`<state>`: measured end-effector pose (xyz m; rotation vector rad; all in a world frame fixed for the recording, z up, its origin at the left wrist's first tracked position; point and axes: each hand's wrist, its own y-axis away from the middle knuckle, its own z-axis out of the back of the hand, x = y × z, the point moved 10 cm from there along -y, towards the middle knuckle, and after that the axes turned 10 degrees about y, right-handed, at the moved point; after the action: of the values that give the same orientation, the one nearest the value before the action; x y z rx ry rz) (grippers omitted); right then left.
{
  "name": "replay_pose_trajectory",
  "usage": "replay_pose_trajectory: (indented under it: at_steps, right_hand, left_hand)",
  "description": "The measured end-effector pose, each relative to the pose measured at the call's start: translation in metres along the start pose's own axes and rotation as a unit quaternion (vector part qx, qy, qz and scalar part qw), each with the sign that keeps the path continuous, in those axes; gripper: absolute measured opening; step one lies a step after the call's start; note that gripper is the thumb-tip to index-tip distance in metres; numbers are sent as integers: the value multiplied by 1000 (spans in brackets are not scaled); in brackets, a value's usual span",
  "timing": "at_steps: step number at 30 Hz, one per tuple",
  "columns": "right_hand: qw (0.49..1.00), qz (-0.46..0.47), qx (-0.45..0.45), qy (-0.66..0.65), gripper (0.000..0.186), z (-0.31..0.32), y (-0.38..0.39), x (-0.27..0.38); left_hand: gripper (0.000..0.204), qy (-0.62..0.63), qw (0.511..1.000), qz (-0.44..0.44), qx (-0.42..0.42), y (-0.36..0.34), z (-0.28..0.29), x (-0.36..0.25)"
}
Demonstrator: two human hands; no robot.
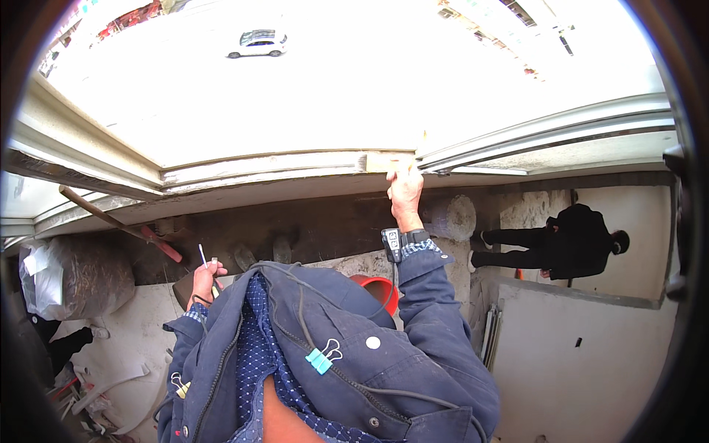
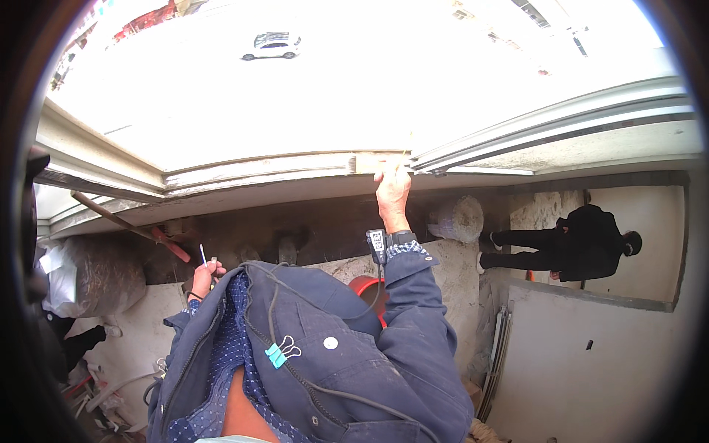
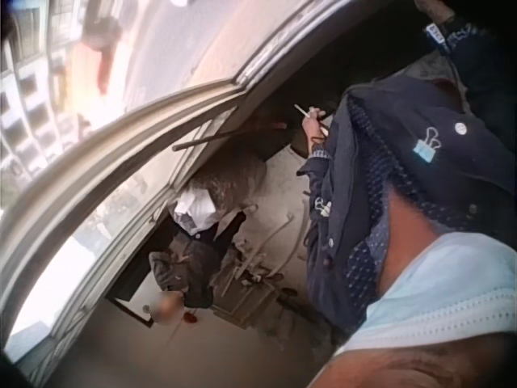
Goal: The person uses a screwdriver and a small brush to work on the upper window frame, repeatedly scraping and brushing along the seal. The person continues this process along the length of the frame while standing inside a room with a street view outside.
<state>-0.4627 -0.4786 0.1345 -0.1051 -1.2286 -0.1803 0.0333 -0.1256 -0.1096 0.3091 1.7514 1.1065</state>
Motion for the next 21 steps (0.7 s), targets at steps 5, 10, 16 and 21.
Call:
replay_pose_trajectory:
  at_steps: [5, 10, 16, 21]
  right_hand:
    - [964, 121, -33, 236, 31, 42, -9, 28]
    - [865, 140, -18, 482, 24, 38, -15, 28]
    - [801, 190, 101, 559, 21, -24, -20, 6]
    - [869, 301, 161, 358, 25, -88, -8, 48]
  left_hand:
    - [27, -51, 998, -23, 9, -14, 24, 29]
    - [25, -133, 990, -56, 2, -9, 22, 21]
    - [26, -150, 987, -61, 4, 8, 2, 9]
    - [26, -164, 984, -73, -4, 11, 4, 7]
